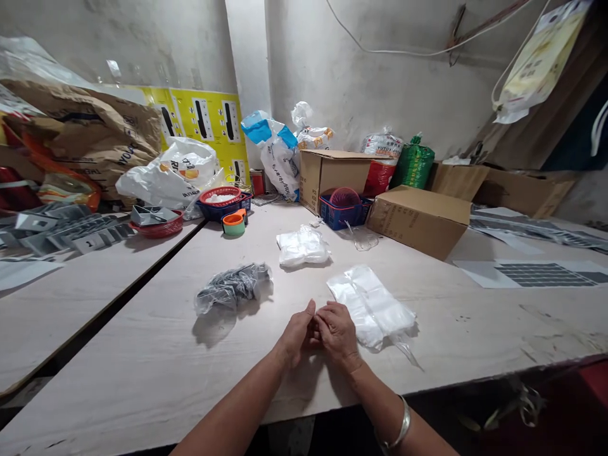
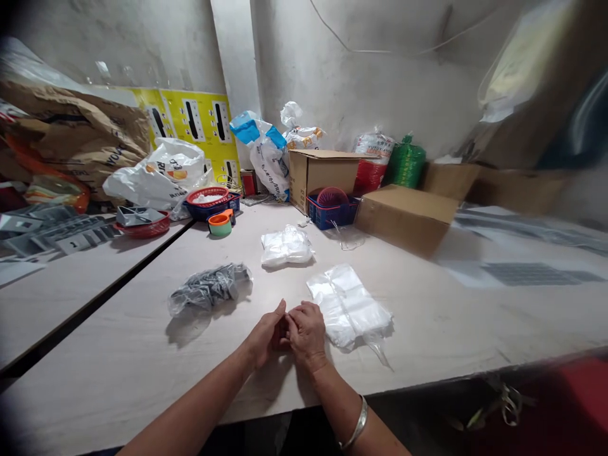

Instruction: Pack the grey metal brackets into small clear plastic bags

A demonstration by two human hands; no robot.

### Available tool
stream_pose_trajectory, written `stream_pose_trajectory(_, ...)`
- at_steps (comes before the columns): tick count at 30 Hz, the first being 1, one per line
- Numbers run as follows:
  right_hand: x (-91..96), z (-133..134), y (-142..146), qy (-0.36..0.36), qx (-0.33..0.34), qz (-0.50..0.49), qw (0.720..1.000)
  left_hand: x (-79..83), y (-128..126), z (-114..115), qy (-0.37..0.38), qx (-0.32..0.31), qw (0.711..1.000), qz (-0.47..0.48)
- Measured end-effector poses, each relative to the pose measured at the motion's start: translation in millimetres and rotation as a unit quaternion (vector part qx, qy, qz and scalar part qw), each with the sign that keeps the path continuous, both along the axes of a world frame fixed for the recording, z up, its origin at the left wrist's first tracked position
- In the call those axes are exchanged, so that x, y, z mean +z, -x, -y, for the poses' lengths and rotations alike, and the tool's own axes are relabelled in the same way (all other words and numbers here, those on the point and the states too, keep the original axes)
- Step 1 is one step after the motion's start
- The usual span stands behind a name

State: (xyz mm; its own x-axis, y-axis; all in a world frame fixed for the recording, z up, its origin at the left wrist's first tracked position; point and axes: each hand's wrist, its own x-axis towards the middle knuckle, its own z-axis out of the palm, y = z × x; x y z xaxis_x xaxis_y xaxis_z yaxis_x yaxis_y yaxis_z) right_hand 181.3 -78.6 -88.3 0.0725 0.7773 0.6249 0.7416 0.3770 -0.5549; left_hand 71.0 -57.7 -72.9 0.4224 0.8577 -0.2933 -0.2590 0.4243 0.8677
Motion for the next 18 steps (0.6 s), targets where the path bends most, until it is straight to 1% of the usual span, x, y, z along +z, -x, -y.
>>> stream_pose_trajectory(2, 1.4, 6.3, 5.0, 0.03, 0.054, -0.023, 0.998, -3.4, -5.0, -7.2, 0.034, 0.041, 0.998, -0.023)
stream_pose_trajectory(4, 1.5, 14.0, 3.9, 0.043, 0.111, -0.025, 0.993, -6.7, -8.0, -13.3, 0.053, 0.073, 0.994, -0.057)
stream_pose_trajectory(6, 0.8, 23.1, -2.5, 0.033, 0.15, -0.011, 0.988, -7.3, -9.6, -16.4, 0.062, 0.075, 0.993, -0.072)
stream_pose_trajectory(8, -0.8, 33.0, -11.1, 0.022, 0.171, 0.002, 0.985, -4.6, -10.9, -15.7, 0.061, 0.072, 0.993, -0.072)
stream_pose_trajectory(11, -6.3, 46.8, -21.0, 0.029, 0.197, 0.01, 0.98, 1.9, -15.0, -9.7, 0.063, 0.058, 0.993, -0.076)
stream_pose_trajectory(14, -13.2, 55.5, -24.4, 0.023, 0.195, 0.003, 0.981, 5.2, -21.8, -4.9, 0.07, 0.045, 0.993, -0.08)
stream_pose_trajectory(16, -14.8, 56.1, -26.7, 0.015, 0.155, -0.038, 0.987, 4.8, -24.4, -5.2, 0.072, 0.048, 0.993, -0.085)
stream_pose_trajectory(18, -12.0, 51.6, -32.7, 0.008, 0.099, -0.083, 0.992, 3.9, -21.0, -8.0, 0.065, 0.062, 0.991, -0.095)
